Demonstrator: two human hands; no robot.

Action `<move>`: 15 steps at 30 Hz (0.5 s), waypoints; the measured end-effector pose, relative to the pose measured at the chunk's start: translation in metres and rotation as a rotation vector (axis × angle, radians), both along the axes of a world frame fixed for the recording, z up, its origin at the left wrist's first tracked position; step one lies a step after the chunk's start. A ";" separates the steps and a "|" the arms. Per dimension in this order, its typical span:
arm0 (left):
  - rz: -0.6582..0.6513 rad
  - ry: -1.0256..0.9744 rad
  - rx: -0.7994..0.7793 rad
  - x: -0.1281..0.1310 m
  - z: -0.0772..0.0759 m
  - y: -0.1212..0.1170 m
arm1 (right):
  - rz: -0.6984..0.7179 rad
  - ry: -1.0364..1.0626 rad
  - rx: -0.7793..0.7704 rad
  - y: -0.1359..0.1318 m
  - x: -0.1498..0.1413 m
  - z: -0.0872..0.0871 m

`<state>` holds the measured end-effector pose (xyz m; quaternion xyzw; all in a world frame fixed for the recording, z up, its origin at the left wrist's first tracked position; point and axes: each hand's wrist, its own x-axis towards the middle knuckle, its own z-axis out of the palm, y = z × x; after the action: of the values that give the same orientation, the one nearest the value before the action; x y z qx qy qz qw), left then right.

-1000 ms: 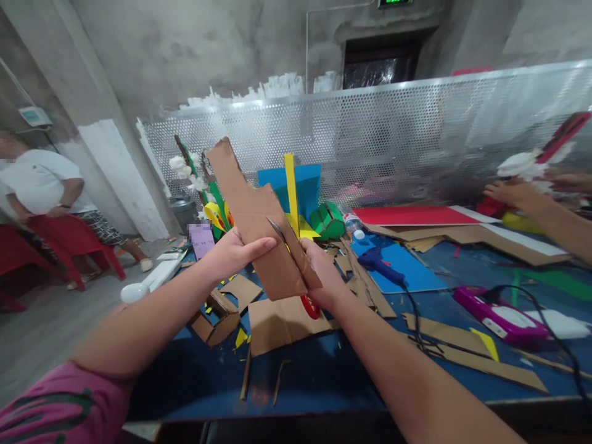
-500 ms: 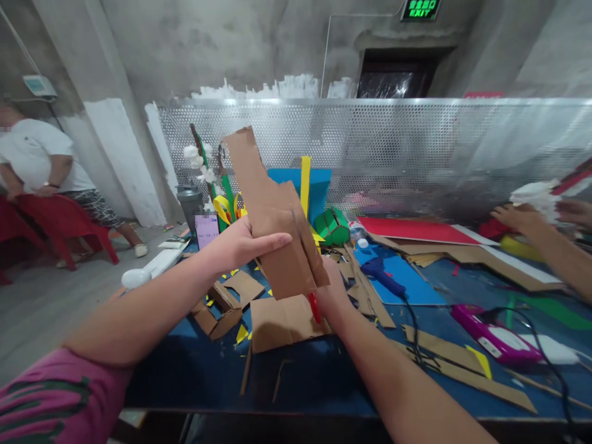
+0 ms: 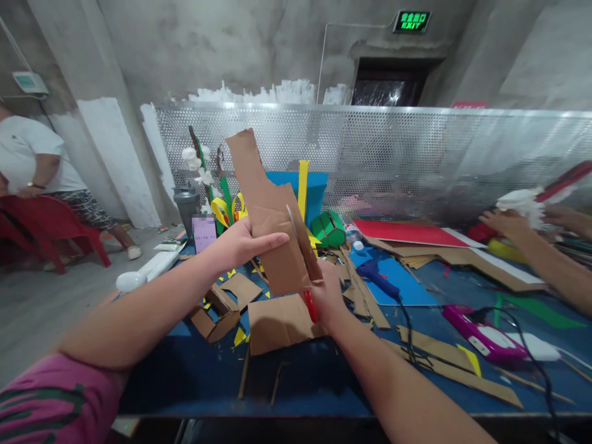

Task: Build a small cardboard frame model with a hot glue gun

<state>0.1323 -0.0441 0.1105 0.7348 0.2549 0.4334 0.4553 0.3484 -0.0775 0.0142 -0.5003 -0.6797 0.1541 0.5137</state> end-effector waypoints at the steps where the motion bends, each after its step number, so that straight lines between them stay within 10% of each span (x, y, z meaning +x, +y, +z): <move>1: -0.004 -0.005 -0.006 -0.001 0.000 0.001 | -0.009 0.016 -0.010 -0.001 -0.001 0.002; 15: 0.096 -0.232 -0.107 0.013 -0.009 0.001 | -0.033 -0.013 -0.036 -0.011 -0.003 0.024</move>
<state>0.1452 -0.0429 0.1016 0.6414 0.2578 0.5226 0.4989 0.3458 -0.0881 0.0385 -0.5217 -0.6716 0.1547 0.5028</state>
